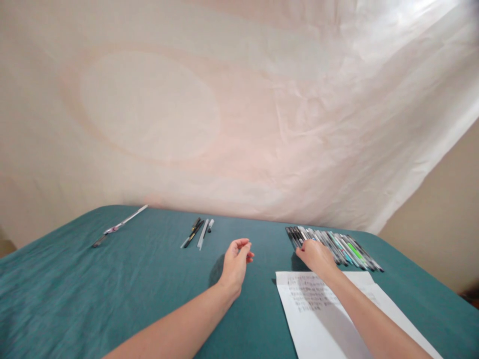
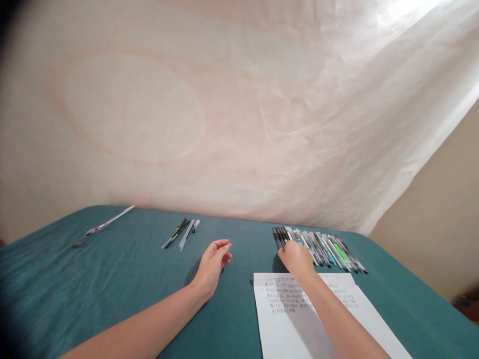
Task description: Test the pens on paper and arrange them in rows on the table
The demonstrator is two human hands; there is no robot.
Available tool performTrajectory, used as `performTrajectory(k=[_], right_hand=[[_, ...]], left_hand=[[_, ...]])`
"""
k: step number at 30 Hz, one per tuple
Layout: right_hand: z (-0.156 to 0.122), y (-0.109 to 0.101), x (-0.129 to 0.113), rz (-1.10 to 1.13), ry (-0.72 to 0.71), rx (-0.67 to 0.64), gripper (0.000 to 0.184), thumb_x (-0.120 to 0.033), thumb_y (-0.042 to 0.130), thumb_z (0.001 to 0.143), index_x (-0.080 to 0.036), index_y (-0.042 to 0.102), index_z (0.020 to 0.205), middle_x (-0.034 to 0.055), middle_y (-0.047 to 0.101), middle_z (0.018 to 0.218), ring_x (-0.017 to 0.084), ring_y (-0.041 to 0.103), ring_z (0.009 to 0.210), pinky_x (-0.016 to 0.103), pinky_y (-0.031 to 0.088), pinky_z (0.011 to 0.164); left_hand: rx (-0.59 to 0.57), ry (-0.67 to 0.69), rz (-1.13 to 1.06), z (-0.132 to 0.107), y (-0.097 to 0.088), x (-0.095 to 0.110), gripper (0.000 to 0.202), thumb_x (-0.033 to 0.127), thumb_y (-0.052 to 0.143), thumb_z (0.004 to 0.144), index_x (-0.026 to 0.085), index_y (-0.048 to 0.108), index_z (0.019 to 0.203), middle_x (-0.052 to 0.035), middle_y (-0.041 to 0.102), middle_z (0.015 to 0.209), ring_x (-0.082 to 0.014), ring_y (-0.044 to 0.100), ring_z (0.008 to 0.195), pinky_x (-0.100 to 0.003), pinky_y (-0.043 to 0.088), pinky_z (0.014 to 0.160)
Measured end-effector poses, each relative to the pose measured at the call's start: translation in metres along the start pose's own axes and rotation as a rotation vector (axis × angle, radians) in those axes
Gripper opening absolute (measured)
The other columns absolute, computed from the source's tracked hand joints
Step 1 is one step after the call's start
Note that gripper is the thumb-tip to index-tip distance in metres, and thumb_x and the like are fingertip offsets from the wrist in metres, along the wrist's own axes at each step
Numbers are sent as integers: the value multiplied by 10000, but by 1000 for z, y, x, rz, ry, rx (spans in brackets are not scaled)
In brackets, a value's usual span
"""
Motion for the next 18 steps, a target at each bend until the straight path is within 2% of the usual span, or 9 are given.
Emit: performTrajectory(k=[4,9,12,15,16,18], right_hand=[[-1,0,-5,-44,7,-7,282,-330,447,763,-129,645,776,158,657,815,262,623,771,297,414,600],[-9,-8,-11,-80,-34,3,252,-340,445,778,-159,619,760,127,658,796,251,624,755,291,395,580],[-20,-20,-27,-68,-105,43,270,-365,419,792,-186,598,697,85,655,746,226,620,700,259,351,528],[-34,-31,-56,-6,-210,72,301,-391,397,805,-205,567,641,45,640,676,187,601,629,232,296,490],[-39,-33,-67,19,-249,77,308,-394,395,808,-208,557,625,36,635,659,177,593,610,228,280,483],[-50,-37,-89,64,-326,85,313,-393,396,809,-209,540,600,25,626,638,165,579,587,227,253,477]], left_hand=[[-17,-4,16,-1,2,1,270,314,572,668,149,516,875,6,533,687,-73,513,575,-196,405,547],[-174,34,211,-4,15,0,224,280,510,717,143,514,894,-37,569,796,-93,541,648,-216,425,611],[-295,180,533,-7,22,11,202,237,482,731,149,540,902,-52,582,843,-114,547,726,-234,428,679],[-396,406,1029,-9,25,32,190,217,502,722,175,580,890,-53,572,896,-138,540,799,-255,413,763],[-389,454,1199,-6,22,39,180,211,513,720,178,591,879,-59,567,910,-151,536,832,-264,403,792],[-284,452,1442,6,5,56,151,181,507,729,160,601,845,-89,559,916,-187,523,893,-296,384,831]])
Point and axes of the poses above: each hand's wrist, its own z-axis towards the middle knuckle, its own y-axis out of the palm, x = y × z, the point moved 8 cm from there along z, towards the middle knuckle
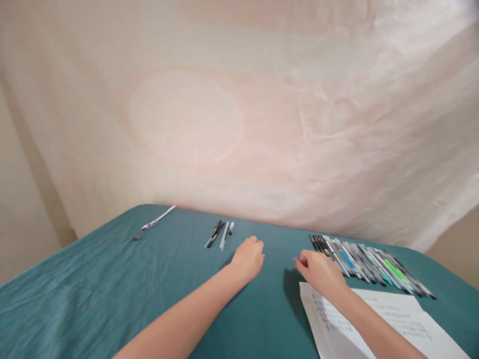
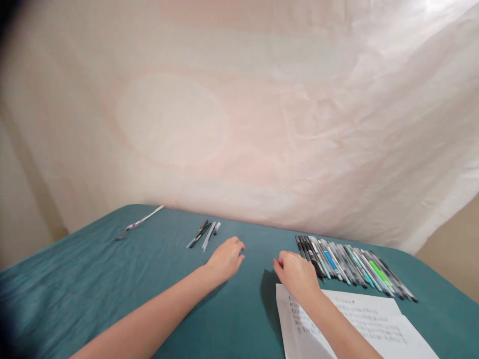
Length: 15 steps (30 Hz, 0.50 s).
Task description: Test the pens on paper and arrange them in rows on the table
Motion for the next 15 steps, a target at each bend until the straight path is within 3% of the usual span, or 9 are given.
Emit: performTrajectory(k=[3,6,10,15], right_hand=[[-3,0,-32,68,-93,0,301,-375,410,806,-205,530,588,20,620,623,153,566,570,230,221,474],[-5,1,-56,128,-160,-9,280,-349,423,801,-202,536,590,19,619,628,147,561,573,234,214,478],[2,1,-80,197,-229,-6,267,-350,433,797,-202,547,607,18,624,649,144,558,595,233,235,493],[40,9,-103,313,-272,5,310,-390,396,821,-192,568,657,34,627,674,157,567,642,238,308,536]], left_hand=[[61,-126,116,8,-27,-34,217,94,387,778,103,592,851,-165,532,963,-237,489,966,-369,354,863],[94,-220,193,14,-39,-64,326,28,280,791,83,579,909,-193,523,994,-236,481,982,-384,365,847],[91,-254,236,15,-33,-85,328,39,289,804,97,573,957,-177,532,1012,-210,508,965,-350,387,831],[76,-262,253,13,-24,-89,328,36,303,802,100,591,945,-172,547,1013,-206,515,975,-324,389,837]])
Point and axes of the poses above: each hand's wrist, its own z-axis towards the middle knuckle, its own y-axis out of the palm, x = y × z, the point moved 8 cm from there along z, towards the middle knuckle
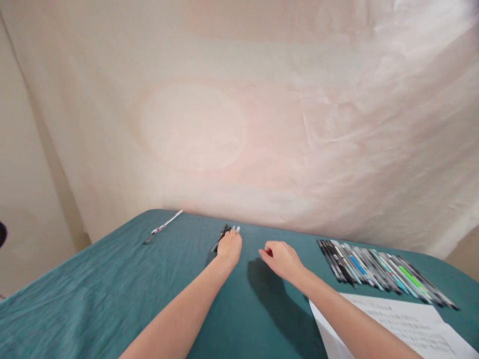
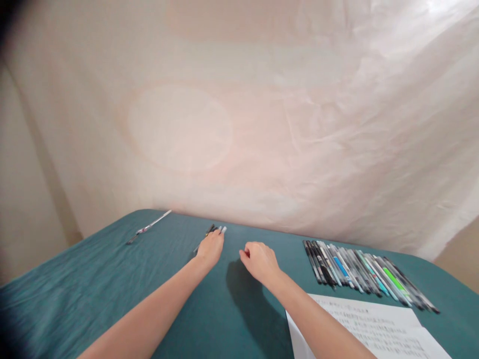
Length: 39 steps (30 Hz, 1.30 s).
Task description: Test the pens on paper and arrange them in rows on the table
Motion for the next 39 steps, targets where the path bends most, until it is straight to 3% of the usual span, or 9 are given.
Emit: performTrajectory(k=[3,6,9,12,16,21,26,33,39], right_hand=[[33,10,-5,84,-60,30,293,-336,357,850,-172,587,771,64,629,775,168,575,721,256,369,614],[60,25,-15,124,-145,24,249,-216,381,840,-156,544,1018,91,587,1025,167,535,932,268,376,781],[81,42,-26,150,-240,-18,398,-102,396,797,-158,439,1189,90,475,1225,164,437,1100,283,319,908],[93,59,-36,171,-320,-79,499,-73,435,752,-163,391,1241,77,402,1304,173,380,1162,297,289,954],[95,66,-41,189,-386,-134,451,-118,499,728,-168,472,1175,75,466,1253,190,414,1135,307,305,950],[72,52,-30,185,-384,-136,383,-82,457,737,-170,520,1105,83,549,1142,180,478,1058,311,338,911],[28,28,-8,167,-348,-140,412,-15,392,729,-179,528,1082,78,564,1105,172,495,1030,310,354,878],[-36,5,22,126,-298,-187,328,-88,438,749,-169,548,1047,87,568,1070,185,503,1004,309,362,867],[-63,-7,31,124,-275,-153,289,-126,445,767,-160,570,1025,90,567,1055,195,490,1007,313,360,881]], left_hand=[[-13,-7,-4,-1,0,1,336,37,301,798,94,598,944,-187,551,1014,-217,526,954,-340,401,820],[-26,-6,-23,-3,-1,6,332,28,311,788,75,609,926,-212,547,1020,-236,525,956,-365,393,829],[-43,-1,-47,-6,-1,15,333,9,324,766,53,615,921,-229,545,1017,-257,526,949,-376,393,824],[-55,-1,-76,-10,0,23,350,0,327,749,46,613,946,-237,548,1002,-276,533,929,-384,410,789],[-54,-18,-115,-15,-1,29,348,14,345,744,60,612,964,-234,554,987,-280,541,911,-388,414,783],[-67,-4,-155,-22,-4,39,332,18,378,730,69,611,960,-216,576,946,-274,547,898,-382,417,784],[-114,88,-185,-35,-4,63,300,-9,386,709,59,637,857,-228,590,896,-282,561,859,-397,417,776],[-171,253,-223,-59,3,99,263,-19,424,676,89,640,779,-200,593,905,-263,561,847,-374,417,787],[-220,374,-192,-79,10,125,257,-23,443,638,97,638,754,-185,597,870,-273,559,828,-365,430,751]])
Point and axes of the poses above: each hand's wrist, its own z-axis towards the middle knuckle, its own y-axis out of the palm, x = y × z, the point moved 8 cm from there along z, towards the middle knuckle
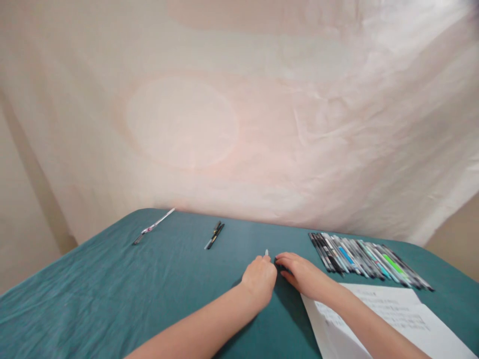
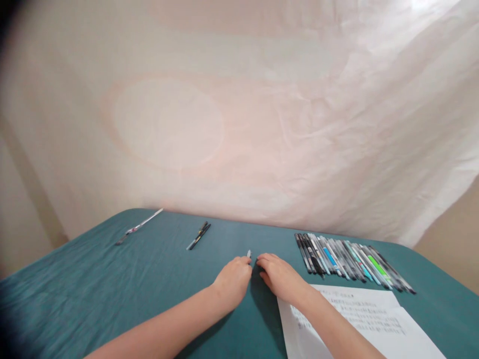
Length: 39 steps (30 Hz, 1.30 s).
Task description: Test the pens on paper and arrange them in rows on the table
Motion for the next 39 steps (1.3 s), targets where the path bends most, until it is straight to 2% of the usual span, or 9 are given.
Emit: performTrajectory(k=[5,9,11,16,21,27,31,35,39], right_hand=[[-6,-9,-5,4,23,96,227,-152,431,795,-165,583,964,80,572,970,190,496,951,311,372,847],[-7,-9,-11,-1,49,119,168,-191,433,811,-178,589,874,59,564,853,182,511,856,294,386,778],[-8,-7,-14,10,61,118,148,-204,442,810,-186,583,850,50,555,836,176,512,833,276,388,748],[-9,1,-18,76,85,81,95,-203,477,779,-201,543,847,26,534,820,153,514,747,233,384,644],[-10,7,-16,54,101,58,60,-200,468,770,-193,526,788,17,517,767,142,503,700,225,364,604],[-14,4,-12,6,154,82,37,-174,464,744,-190,497,739,9,508,735,136,498,673,229,347,589],[-16,1,-12,-3,173,109,35,-170,474,730,-192,500,733,8,506,736,140,498,678,234,353,602],[-16,-5,-12,11,188,191,39,-217,490,743,-190,519,740,22,516,761,153,500,711,251,363,635],[-16,-15,-10,155,223,295,115,-248,441,791,-186,535,769,15,535,719,141,501,660,251,369,616]], left_hand=[[-32,75,48,-4,-1,11,233,55,450,682,105,614,840,-164,578,911,-256,558,846,-355,421,779],[13,-14,-24,-1,-10,-1,296,107,508,643,127,557,934,-138,552,956,-236,564,831,-330,431,747],[34,-47,-77,0,-12,-8,333,134,550,604,133,539,937,-131,563,915,-244,566,819,-328,434,720],[-14,-124,-169,2,-7,-21,288,145,567,553,156,542,840,-87,606,710,-221,593,674,-278,433,590],[-134,-187,-56,1,-5,-24,322,244,599,490,153,575,798,-90,643,753,-217,605,688,-245,420,545],[-212,-230,26,2,-5,-24,138,239,561,492,141,614,574,-99,638,618,-202,593,601,-235,394,484],[-240,-266,-138,1,-1,-28,46,183,561,468,141,577,460,-70,584,478,-196,568,513,-244,392,463],[-265,-312,-305,3,3,-35,105,142,510,510,147,529,406,-27,513,383,-141,508,394,-223,378,407],[-161,-272,-818,15,1,-37,58,137,524,548,138,540,492,7,486,394,-95,460,362,-198,374,386]])
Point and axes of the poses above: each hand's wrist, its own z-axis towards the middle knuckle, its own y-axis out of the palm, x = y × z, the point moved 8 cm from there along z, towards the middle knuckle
